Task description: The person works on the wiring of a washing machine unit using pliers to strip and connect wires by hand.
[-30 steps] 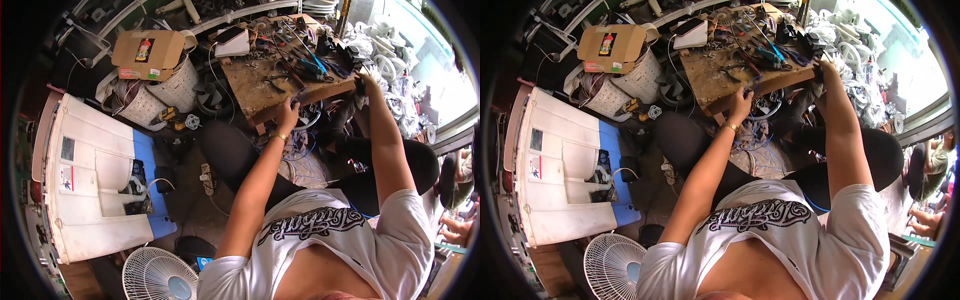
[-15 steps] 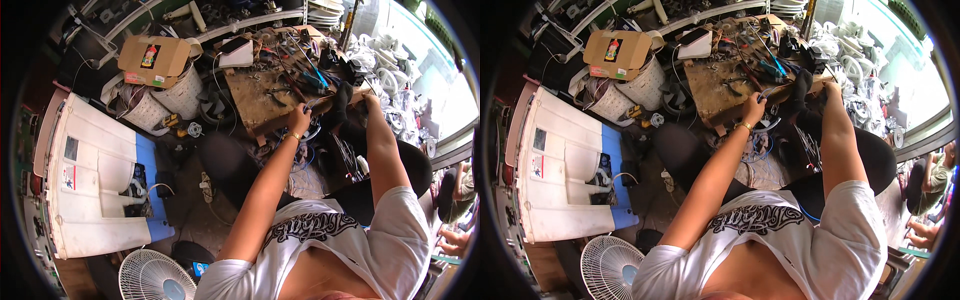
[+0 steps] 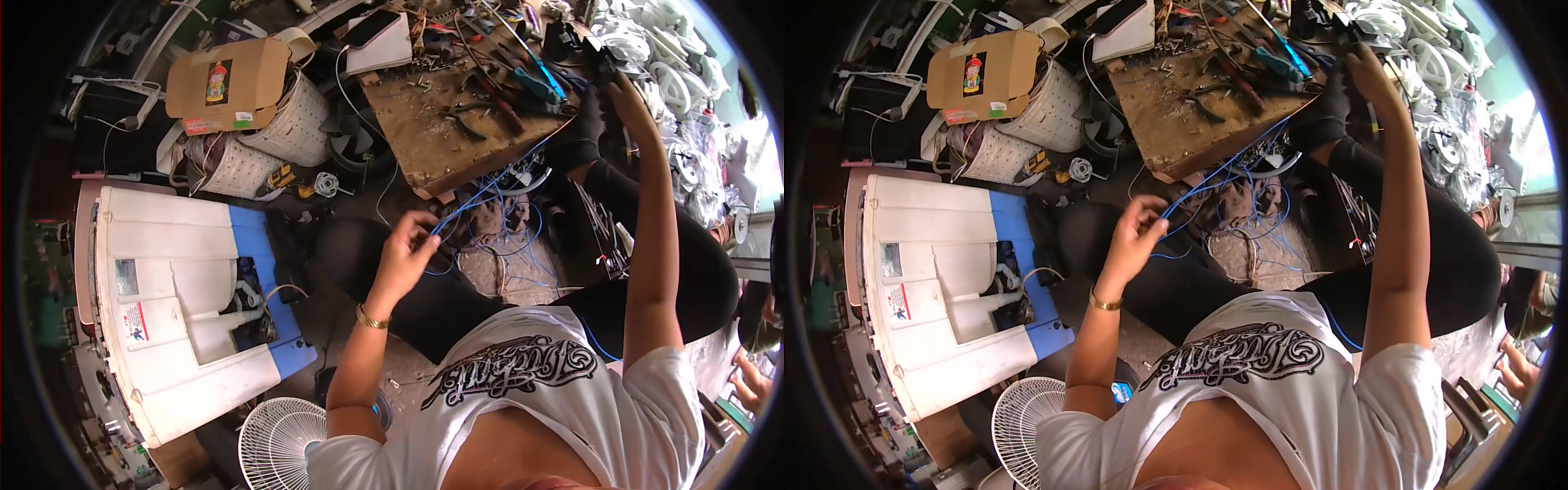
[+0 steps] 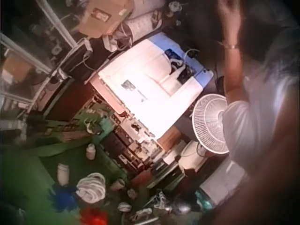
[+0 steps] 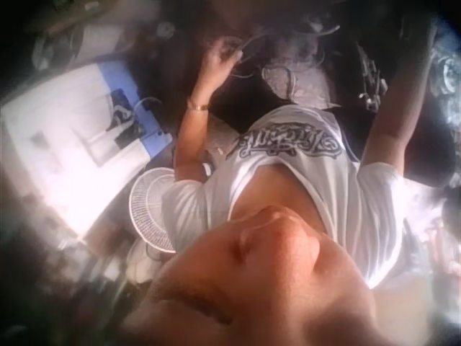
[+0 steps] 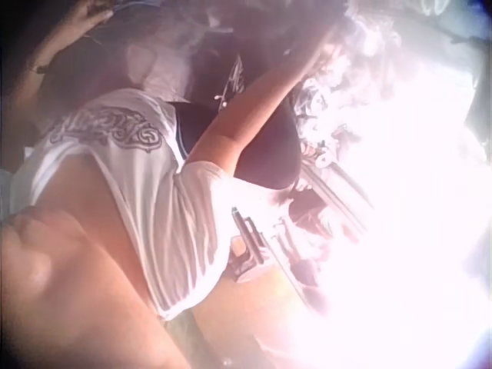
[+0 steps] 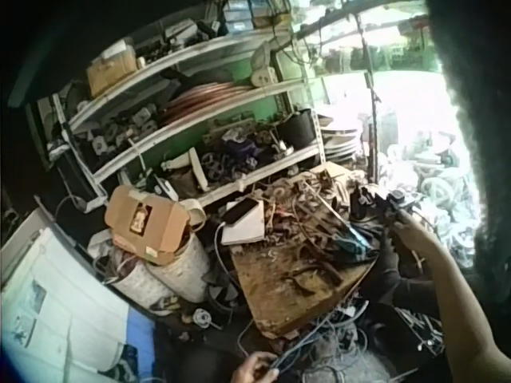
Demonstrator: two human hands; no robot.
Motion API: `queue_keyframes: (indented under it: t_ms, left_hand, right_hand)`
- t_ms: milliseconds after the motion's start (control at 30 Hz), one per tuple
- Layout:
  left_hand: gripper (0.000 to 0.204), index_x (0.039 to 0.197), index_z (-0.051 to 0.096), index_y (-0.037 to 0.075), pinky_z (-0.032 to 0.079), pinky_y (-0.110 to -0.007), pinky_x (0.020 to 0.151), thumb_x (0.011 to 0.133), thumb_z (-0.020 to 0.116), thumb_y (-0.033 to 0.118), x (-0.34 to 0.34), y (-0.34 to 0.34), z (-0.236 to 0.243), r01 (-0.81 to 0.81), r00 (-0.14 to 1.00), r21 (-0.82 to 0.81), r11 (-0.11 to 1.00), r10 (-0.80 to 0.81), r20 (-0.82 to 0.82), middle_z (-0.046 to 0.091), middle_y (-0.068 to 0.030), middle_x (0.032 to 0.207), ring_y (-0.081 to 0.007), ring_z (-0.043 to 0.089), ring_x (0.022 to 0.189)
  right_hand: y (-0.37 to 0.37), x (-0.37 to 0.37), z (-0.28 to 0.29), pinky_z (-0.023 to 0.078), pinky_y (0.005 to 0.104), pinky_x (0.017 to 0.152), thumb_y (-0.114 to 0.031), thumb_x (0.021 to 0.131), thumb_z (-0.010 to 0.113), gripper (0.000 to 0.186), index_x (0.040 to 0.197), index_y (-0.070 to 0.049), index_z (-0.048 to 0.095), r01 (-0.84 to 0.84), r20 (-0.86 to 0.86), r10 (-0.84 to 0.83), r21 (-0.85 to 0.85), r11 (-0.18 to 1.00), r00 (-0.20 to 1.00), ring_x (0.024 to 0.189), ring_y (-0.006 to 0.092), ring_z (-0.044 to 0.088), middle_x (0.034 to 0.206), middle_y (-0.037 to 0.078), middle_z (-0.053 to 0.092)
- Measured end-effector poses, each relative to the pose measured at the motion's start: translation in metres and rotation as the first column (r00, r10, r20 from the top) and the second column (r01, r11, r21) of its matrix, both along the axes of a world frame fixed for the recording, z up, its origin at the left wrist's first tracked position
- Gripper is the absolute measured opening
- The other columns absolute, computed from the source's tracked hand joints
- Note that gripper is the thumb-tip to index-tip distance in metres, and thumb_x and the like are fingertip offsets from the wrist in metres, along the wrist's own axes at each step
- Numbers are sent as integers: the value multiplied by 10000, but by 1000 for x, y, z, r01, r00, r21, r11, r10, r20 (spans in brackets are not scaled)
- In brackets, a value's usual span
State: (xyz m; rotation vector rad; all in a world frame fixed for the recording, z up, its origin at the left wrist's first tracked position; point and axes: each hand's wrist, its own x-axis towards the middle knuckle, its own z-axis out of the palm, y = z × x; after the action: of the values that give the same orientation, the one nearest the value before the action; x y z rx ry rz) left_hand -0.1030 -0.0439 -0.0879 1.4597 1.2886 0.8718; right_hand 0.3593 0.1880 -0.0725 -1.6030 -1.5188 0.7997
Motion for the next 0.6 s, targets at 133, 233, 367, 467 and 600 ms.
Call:
queue_keyframes:
  t_ms: [133,233,367,467,600]
  left_hand:
    - [133,1026,674,7,436,-250,608,902,668,54,10,2,35,21,945,63,998,0,-328,655,-80,763,-90,563,649]
    - [110,970,667,-21,437,-276,582,900,673,64,5,7,51,23,923,58,998,1,-386,663,-132,737,-113,563,626]
    - [90,934,657,-28,408,-264,543,906,667,57,8,9,58,5,934,26,1000,4,-356,641,-97,699,-90,520,581]
    - [69,926,653,-25,386,-250,527,911,660,42,6,7,53,-14,953,35,999,24,-303,628,-69,688,-68,492,574]
    - [53,937,651,-24,381,-245,526,918,652,25,8,2,54,-20,959,3,1000,20,-282,633,-49,705,-59,487,581]
  right_hand:
    - [-95,-136,50,545,292,735,-167,970,589,315,1221,17,539,-309,-476,325,114,944,817,824,189,674,977,128,675]
    - [-146,-187,52,563,305,694,-154,955,629,362,1258,4,509,-647,-903,254,-34,762,346,764,198,683,952,112,661]
    - [-209,-232,10,525,255,604,-226,988,617,371,1258,-14,478,-641,-897,-27,-337,690,442,717,155,626,842,70,609]
    - [-213,-242,-13,511,264,584,-226,1005,597,364,1274,-20,463,-654,-912,20,-278,704,409,738,136,601,842,68,597]
    - [-211,-255,-19,506,264,574,-159,996,611,325,1245,-6,469,-667,-931,29,-238,706,363,784,130,602,858,67,595]
